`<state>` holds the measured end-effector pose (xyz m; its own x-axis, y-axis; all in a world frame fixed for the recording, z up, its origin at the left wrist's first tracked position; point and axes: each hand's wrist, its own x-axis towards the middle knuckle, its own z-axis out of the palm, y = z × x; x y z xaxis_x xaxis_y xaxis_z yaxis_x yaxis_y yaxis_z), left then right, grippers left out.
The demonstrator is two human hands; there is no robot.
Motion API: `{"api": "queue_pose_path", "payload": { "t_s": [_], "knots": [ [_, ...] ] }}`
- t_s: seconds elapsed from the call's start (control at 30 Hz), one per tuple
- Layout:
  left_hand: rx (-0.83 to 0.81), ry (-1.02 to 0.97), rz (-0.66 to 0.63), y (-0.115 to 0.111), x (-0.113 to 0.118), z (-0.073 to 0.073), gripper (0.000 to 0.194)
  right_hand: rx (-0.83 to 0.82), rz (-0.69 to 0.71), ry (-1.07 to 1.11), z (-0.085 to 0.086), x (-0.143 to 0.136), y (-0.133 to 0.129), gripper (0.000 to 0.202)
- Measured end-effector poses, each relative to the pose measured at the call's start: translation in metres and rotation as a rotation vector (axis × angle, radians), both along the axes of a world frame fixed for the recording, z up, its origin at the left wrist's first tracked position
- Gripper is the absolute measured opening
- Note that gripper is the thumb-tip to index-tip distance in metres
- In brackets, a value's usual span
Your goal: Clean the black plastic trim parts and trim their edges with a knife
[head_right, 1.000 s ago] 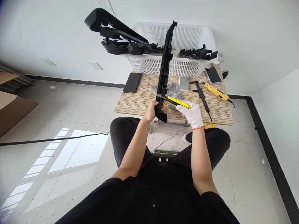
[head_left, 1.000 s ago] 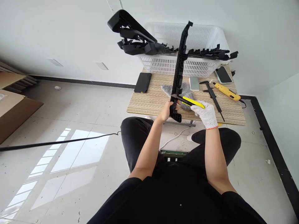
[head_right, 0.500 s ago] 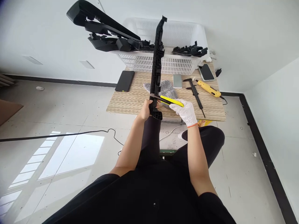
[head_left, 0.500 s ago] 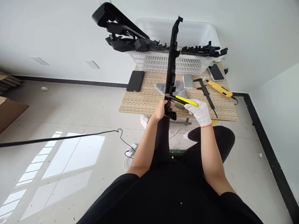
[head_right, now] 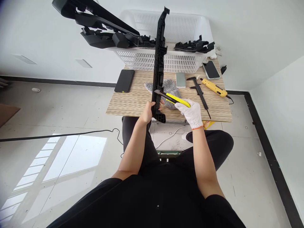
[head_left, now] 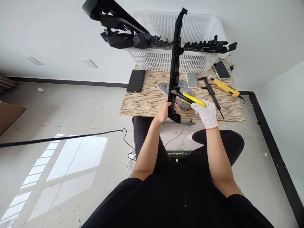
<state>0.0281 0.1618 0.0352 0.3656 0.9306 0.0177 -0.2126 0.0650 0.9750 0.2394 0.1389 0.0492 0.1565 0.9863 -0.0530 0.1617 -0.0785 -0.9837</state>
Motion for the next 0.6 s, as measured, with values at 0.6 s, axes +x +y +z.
{"api": "queue_pose_path", "payload": {
  "t_s": [0.6],
  "knots": [
    [-0.022, 0.082, -0.088, 0.0037, -0.0074, 0.0019, 0.03, -0.045, 0.016, -0.023, 0.0007, -0.0013, 0.0013, 0.04]
  ]
}}
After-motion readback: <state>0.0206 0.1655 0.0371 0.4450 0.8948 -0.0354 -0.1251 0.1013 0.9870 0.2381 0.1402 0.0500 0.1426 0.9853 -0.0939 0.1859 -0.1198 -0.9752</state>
